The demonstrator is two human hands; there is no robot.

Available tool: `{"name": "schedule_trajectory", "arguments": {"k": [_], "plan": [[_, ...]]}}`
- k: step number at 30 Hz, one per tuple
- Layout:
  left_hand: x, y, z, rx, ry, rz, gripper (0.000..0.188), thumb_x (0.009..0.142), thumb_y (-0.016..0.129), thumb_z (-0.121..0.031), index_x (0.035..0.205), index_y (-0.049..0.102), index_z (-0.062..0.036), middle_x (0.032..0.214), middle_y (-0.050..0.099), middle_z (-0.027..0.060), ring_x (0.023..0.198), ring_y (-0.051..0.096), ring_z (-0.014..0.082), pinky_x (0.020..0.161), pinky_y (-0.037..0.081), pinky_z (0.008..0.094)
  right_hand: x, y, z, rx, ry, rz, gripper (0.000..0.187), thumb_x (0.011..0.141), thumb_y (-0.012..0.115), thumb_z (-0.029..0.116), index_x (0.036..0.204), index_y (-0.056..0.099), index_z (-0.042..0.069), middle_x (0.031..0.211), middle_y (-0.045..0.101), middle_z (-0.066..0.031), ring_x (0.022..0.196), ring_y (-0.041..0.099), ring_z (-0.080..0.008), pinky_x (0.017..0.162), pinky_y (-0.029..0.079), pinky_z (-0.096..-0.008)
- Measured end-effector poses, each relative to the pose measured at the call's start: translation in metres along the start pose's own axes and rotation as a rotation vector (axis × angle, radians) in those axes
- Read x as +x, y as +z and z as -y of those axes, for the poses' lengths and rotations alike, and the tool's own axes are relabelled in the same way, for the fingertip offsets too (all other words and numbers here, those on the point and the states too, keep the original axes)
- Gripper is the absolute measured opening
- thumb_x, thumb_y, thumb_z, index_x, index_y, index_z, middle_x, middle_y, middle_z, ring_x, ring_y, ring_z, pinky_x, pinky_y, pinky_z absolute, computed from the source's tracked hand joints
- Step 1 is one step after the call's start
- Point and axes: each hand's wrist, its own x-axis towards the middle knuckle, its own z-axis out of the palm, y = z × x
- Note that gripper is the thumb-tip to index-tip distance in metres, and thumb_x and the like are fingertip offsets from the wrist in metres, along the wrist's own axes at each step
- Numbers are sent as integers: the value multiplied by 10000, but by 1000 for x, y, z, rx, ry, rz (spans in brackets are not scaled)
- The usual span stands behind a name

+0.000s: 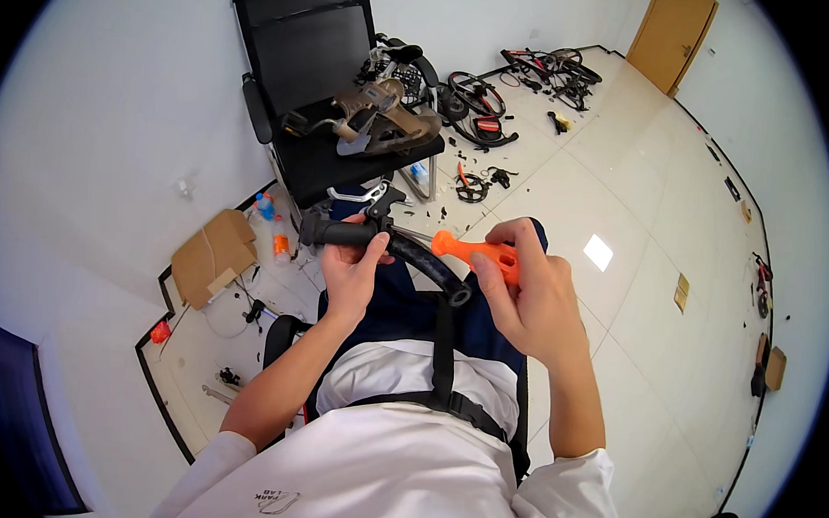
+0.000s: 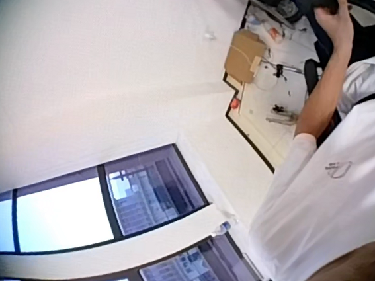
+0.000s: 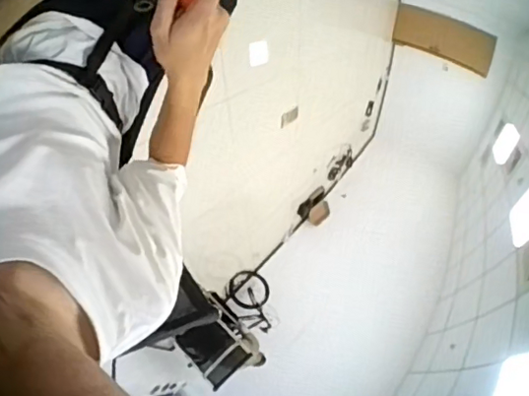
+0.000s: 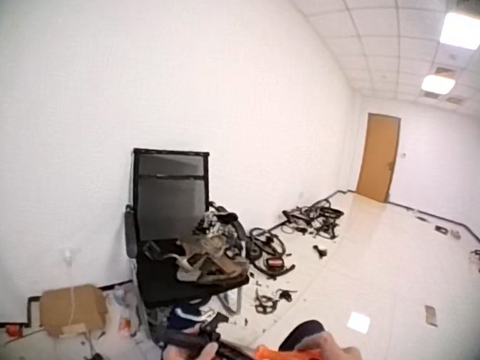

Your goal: The person adjusts the head-mounted camera, then uses an orange screwdriver to loosen and remove a screw from a beige plastic housing. They then pick up a black handle-like component and attempt to attach it to the housing, manipulating the parts while seated.

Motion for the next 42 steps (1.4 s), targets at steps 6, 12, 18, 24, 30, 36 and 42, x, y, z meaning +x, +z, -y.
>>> {"name": "schedule_trajectory", "arguments": {"k": [6, 12, 18, 24, 30, 36, 42], "plan": [[-1, 0, -3, 93, 70, 36, 458, 845, 710, -3, 1239, 485, 57, 1021, 637, 133, 823, 653, 131, 692, 567, 240, -12, 4, -8, 178, 152, -130, 153, 915, 618, 105, 972, 519, 4, 608, 582, -79, 449, 518, -140, 464, 398, -251], [0, -2, -4, 157, 183, 43, 442, 846, 718, -22, 1222, 501, 59, 1024, 634, 134, 800, 651, 125, 692, 556, 229, -17, -6, -10, 57, -128, -83, 195, 843, 664, 2, 996, 544, 23, 757, 626, -79, 564, 559, -119, 511, 439, -236], [4, 4, -5, 137, 125, 50, 443, 855, 704, -23, 1240, 494, 41, 968, 627, 100, 769, 629, 109, 630, 567, 243, -13, -9, -27, -63, -366, -13, 258, 788, 725, -4, 988, 565, 23, 856, 632, -119, 653, 610, -282, 559, 507, -304], [12, -2, 4, 245, 79, 65, 485, 848, 730, -50, 1251, 508, 105, 1005, 651, 132, 812, 642, 112, 684, 525, 221, -8, 9, -23, 160, 131, -149, 275, 844, 749, 127, 927, 519, 0, 708, 651, -114, 581, 611, -155, 551, 474, -253], [13, -2, 5, 227, -12, -25, 452, 847, 730, -64, 1228, 537, 84, 964, 660, 104, 771, 627, 100, 646, 513, 226, -7, 8, -56, 252, 186, -193, 250, 848, 720, 110, 941, 520, -7, 665, 600, -28, 576, 541, -70, 540, 424, -211], [30, -17, -13, -76, -199, -20, 414, 874, 696, -95, 1227, 527, 42, 914, 620, 67, 706, 587, 111, 601, 485, 249, -6, -50, -52, 424, 256, -602, 98, 908, 599, 69, 952, 519, 32, 568, 488, -3, 396, 360, -29, 362, 253, -189], [20, -21, -18, -241, -289, 54, 403, 897, 657, -70, 1252, 493, 23, 913, 606, 70, 724, 598, 134, 605, 484, 265, -35, -32, -74, 633, 402, -556, 108, 922, 579, 126, 909, 511, 43, 564, 457, 4, 380, 349, -35, 340, 247, -177]]}}
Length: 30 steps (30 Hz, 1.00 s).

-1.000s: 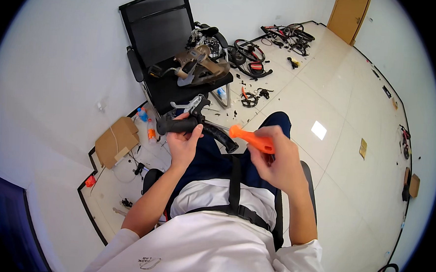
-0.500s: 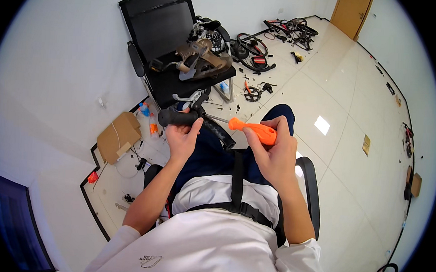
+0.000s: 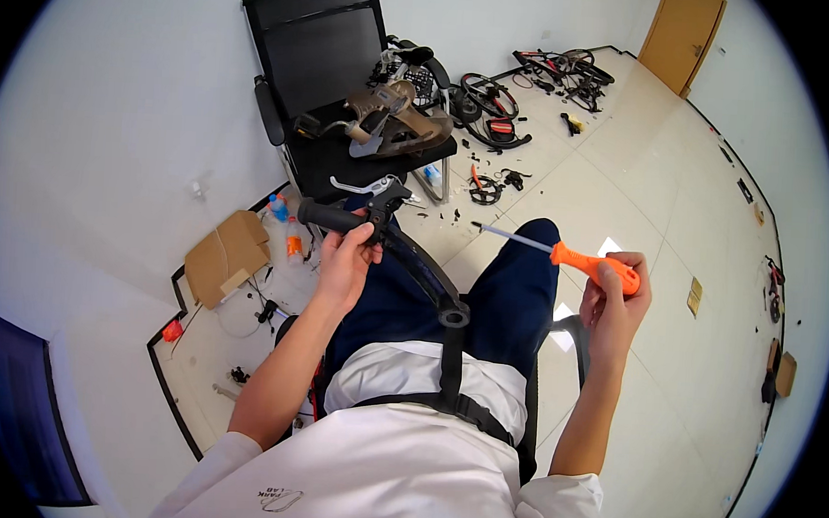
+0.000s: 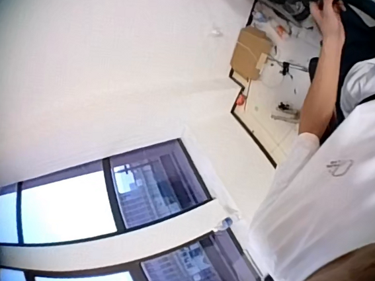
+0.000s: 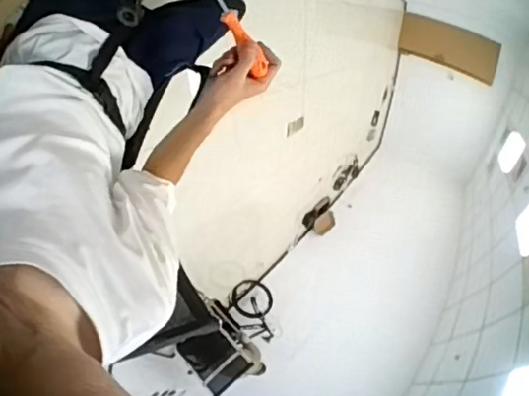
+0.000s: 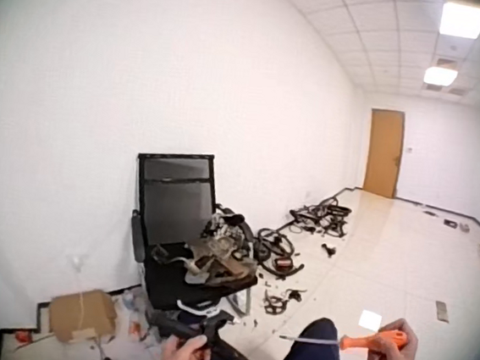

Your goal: The person adjusts the head-mounted camera, then uses an orange screwdriver to loosen and remove a screw from a beige plastic housing. They then pick up a black handle-like component and attempt to attach it to the housing, manipulating the parts while seated.

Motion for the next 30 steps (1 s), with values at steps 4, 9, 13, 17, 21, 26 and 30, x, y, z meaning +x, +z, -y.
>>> {"name": "schedule_trajectory", "arguments": {"k": [4, 9, 13, 17, 21, 26, 30], "plan": [[0, 0, 3, 5, 16, 63, 381, 901, 647, -66, 1242, 498, 16, 916, 603, 68, 728, 598, 136, 606, 483, 275, 0, -3, -30, 147, 132, -1, 151, 924, 561, 217, 906, 526, 70, 555, 473, -11, 346, 326, -44, 317, 234, -187], [3, 1, 7, -15, -5, 119, 375, 901, 633, -56, 1246, 499, 6, 926, 602, 62, 725, 596, 138, 604, 480, 286, -8, 14, -29, 185, 175, 70, 104, 905, 563, 131, 895, 527, 35, 608, 456, -3, 415, 403, -56, 340, 266, -190], [2, -2, 10, -65, -61, 124, 377, 900, 628, -83, 1246, 502, -2, 928, 604, 58, 708, 592, 142, 592, 474, 289, -7, 16, -36, 202, 139, 56, 112, 914, 548, 138, 955, 518, 38, 604, 517, -48, 388, 417, -89, 345, 298, -217], [2, -4, 11, -102, -139, 110, 389, 895, 636, -164, 1237, 516, -24, 919, 606, 49, 686, 587, 142, 579, 463, 285, -9, 14, -42, 273, 165, 93, 151, 931, 532, 170, 1004, 512, 40, 613, 550, -80, 370, 421, -108, 351, 317, -229], [9, -16, 17, -110, -264, 145, 303, 903, 624, -282, 1091, 592, -46, 838, 602, 23, 677, 583, 115, 563, 452, 260, -13, 13, -47, 414, 244, 182, 179, 945, 518, 206, 1016, 520, 42, 601, 537, -74, 373, 415, -110, 357, 329, -226], [6, 3, 8, 26, -403, 148, 371, 933, 560, -398, 975, 590, -30, 703, 567, 28, 506, 479, 84, 443, 384, 211, -16, 11, -60, 781, 482, 259, 185, 943, 520, 218, 1021, 533, 51, 591, 530, -60, 382, 409, -105, 367, 332, -224], [15, -16, 17, -32, -445, 312, 470, 939, 518, -485, 918, 572, -18, 678, 542, 28, 490, 481, 88, 416, 382, 213, -14, 8, -79, 382, 370, 268, 179, 938, 526, 223, 1004, 541, 58, 559, 519, -51, 377, 404, -101, 366, 316, -232]]}}
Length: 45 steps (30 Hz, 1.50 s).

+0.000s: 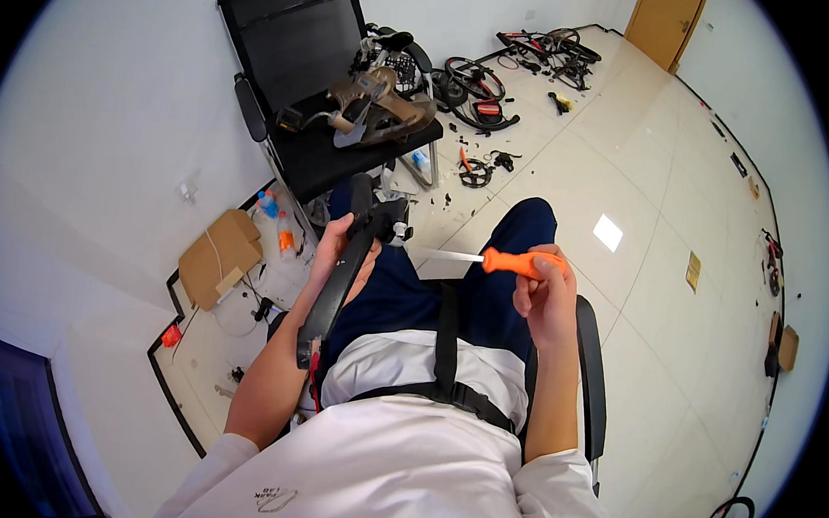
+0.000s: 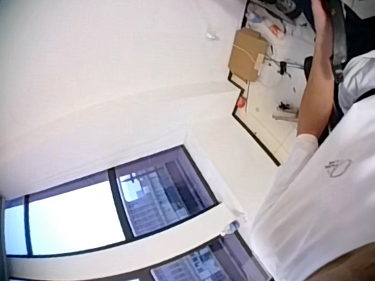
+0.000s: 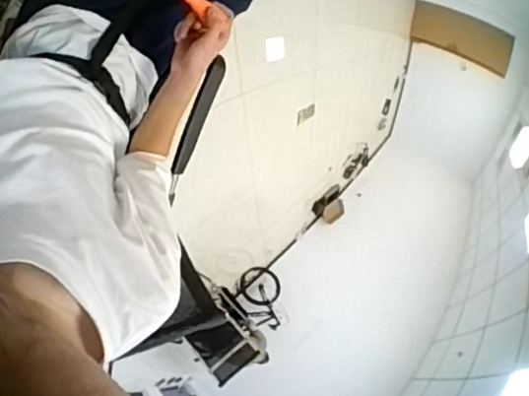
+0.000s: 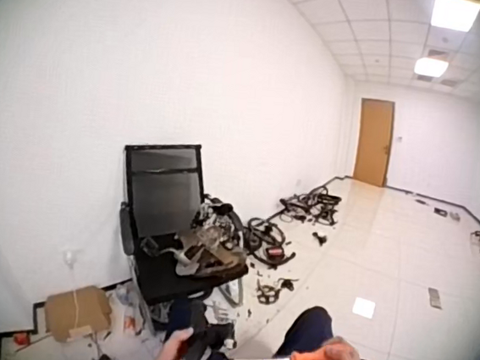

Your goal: The person adjusts the head-mounted camera, then uses an orange screwdriver to loosen and remove a screw from a beige plastic housing. They then pick up a black handle-like component and attempt to attach it to the housing, manipulating the parts while seated.

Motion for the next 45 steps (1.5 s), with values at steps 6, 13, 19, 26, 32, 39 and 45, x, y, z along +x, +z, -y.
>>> {"name": "schedule_trajectory", "arguments": {"k": [6, 13, 19, 26, 32, 39, 45], "plan": [[6, -8, -3, 175, 12, -75, 447, 907, 523, -533, 943, 612, -96, 757, 623, 30, 643, 572, 106, 564, 438, 230, 0, -1, 10, 37, 8, -27, 205, 956, 503, 273, 961, 512, 68, 515, 491, -22, 363, 385, -90, 354, 301, -225], [-1, 11, -7, 137, -20, -163, 432, 917, 539, -500, 991, 624, -83, 785, 642, 27, 667, 589, 83, 572, 460, 211, -4, 5, 18, 90, -76, -22, 219, 969, 486, 263, 1034, 509, 55, 565, 531, -67, 382, 449, -128, 371, 352, -249], [-5, 19, -10, 64, -29, -185, 371, 933, 561, -425, 1003, 628, -67, 812, 669, 36, 671, 620, 83, 600, 505, 208, -3, 14, 17, 51, -133, -65, 219, 982, 496, 244, 1048, 490, 35, 637, 566, -100, 412, 487, -142, 394, 400, -251], [1, 20, 3, -4, 49, -173, 394, 933, 534, -450, 978, 643, -74, 835, 648, 19, 718, 598, 85, 597, 469, 199, -7, 17, 12, -90, -295, -188, 184, 978, 523, 171, 1065, 473, 16, 726, 620, -143, 508, 579, -171, 477, 494, -278], [8, 4, 5, 114, 130, -141, 314, 935, 541, -378, 957, 644, -82, 812, 653, 21, 628, 550, 79, 527, 393, 211, -24, 26, 14, -415, -536, -58, 209, 928, 583, 45, 1093, 465, -4, 826, 659, -165, 690, 669, -207, 667, 556, -307], [-2, 25, -11, 77, 192, -112, 157, 924, 586, -194, 998, 583, -55, 780, 630, 73, 611, 594, 157, 509, 468, 301, -19, 12, 24, -215, -173, -34, 241, 989, 514, 222, 1025, 497, -16, 689, 653, -170, 474, 622, -215, 454, 521, -283], [-1, 34, -16, 126, 275, -92, 291, 911, 575, -137, 1172, 479, -49, 866, 614, 111, 666, 612, 207, 549, 490, 342, -6, -6, 9, 185, 294, -115, 400, 987, 508, 428, 871, 576, 52, 567, 621, -105, 365, 528, -153, 368, 415, -229]]}}
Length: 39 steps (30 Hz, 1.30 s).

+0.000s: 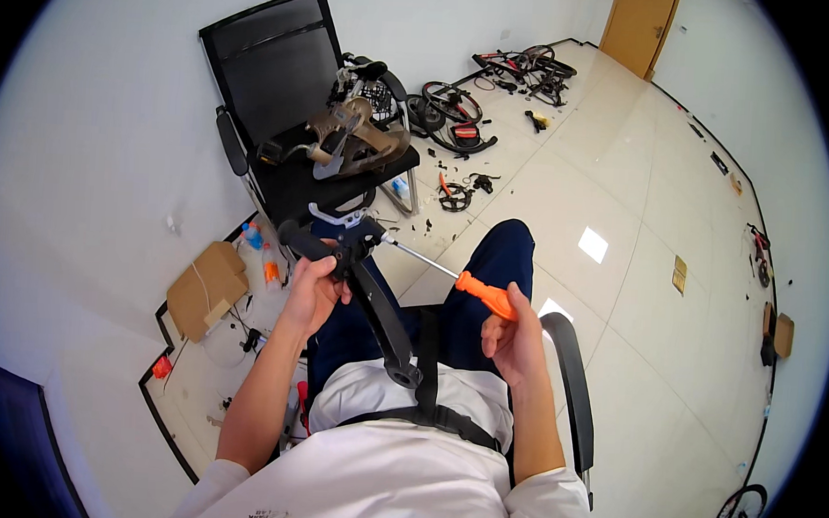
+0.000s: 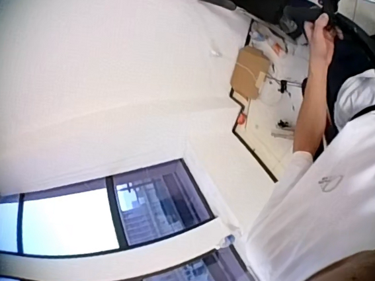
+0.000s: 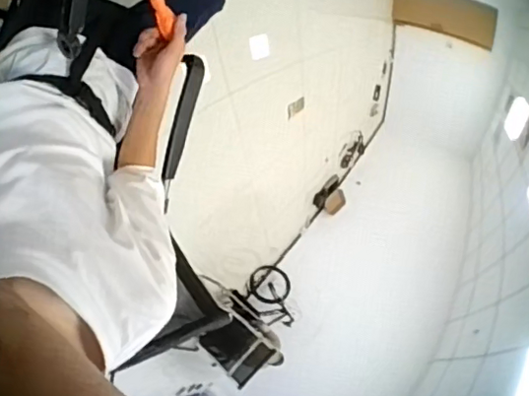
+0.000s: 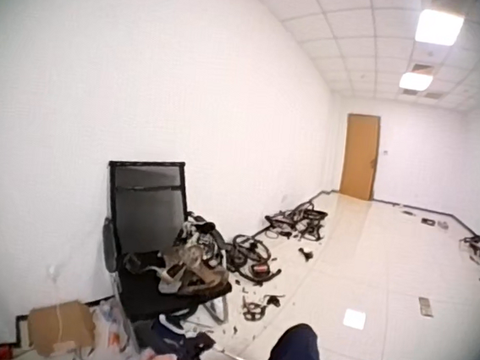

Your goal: The person adjusts the head-mounted camera, then uses an orange screwdriver to loosen and remove a screw from a beige plastic housing. They then pick up a black handle-like component and attempt to attach it to the housing, manipulating the parts while seated.

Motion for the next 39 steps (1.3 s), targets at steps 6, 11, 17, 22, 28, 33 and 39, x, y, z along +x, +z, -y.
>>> {"name": "schedule_trajectory", "arguments": {"k": [6, 11, 17, 22, 28, 33, 39], "plan": [[-6, -3, 5, -97, -58, 8, 305, 893, 581, -121, 1169, 472, -53, 849, 596, 101, 644, 605, 203, 530, 480, 330, 11, -15, -30, 239, 196, 19, 383, 981, 529, 452, 879, 583, 87, 481, 508, -19, 329, 393, -66, 342, 334, -191], [-6, 3, 6, -87, -62, 14, 299, 884, 593, -143, 1149, 477, -68, 837, 585, 85, 640, 605, 195, 521, 469, 317, 18, -26, -35, 357, 222, 105, 375, 991, 513, 442, 907, 588, 84, 478, 486, -8, 336, 375, -61, 353, 340, -187], [12, 33, 8, -85, -73, 53, 442, 858, 602, -133, 1270, 443, -103, 924, 571, 81, 617, 577, 192, 514, 456, 315, 9, -37, -24, 205, 40, 74, 349, 984, 527, 412, 976, 595, 70, 589, 577, -48, 399, 461, -100, 392, 379, -217], [-6, 65, 4, 36, -47, -105, 632, 877, 636, -205, 1422, 324, -138, 949, 571, 96, 543, 547, 171, 438, 433, 294, -4, -33, 62, -548, 10, 413, 249, 959, 589, 244, 1116, 584, 51, 773, 622, -54, 551, 547, -93, 463, 418, -237], [-21, 76, 10, -66, -74, -366, 405, 872, 638, -547, 1015, 606, -168, 890, 615, -7, 704, 566, 121, 652, 443, 273, -31, 11, 54, -1313, -259, 597, 386, 983, 511, 365, 1011, 571, -15, 767, 620, -245, 697, 609, -403, 643, 482, -432], [-45, 64, -28, -174, -133, -415, 506, 879, 591, -588, 1008, 635, -101, 911, 640, 39, 725, 611, 178, 644, 532, 326, -34, 56, 8, -1348, -375, 513, 415, 962, 557, 390, 924, 637, -15, 690, 618, -235, 663, 617, -420, 606, 482, -461], [-19, 7, -14, -261, -176, -283, 412, 878, 626, -556, 954, 494, -174, 769, 520, 20, 587, 524, 194, 509, 417, 332, -16, 52, -60, -1285, -531, 310, 327, 923, 634, 324, 876, 648, 0, 627, 588, -226, 566, 591, -412, 533, 470, -420]]}}
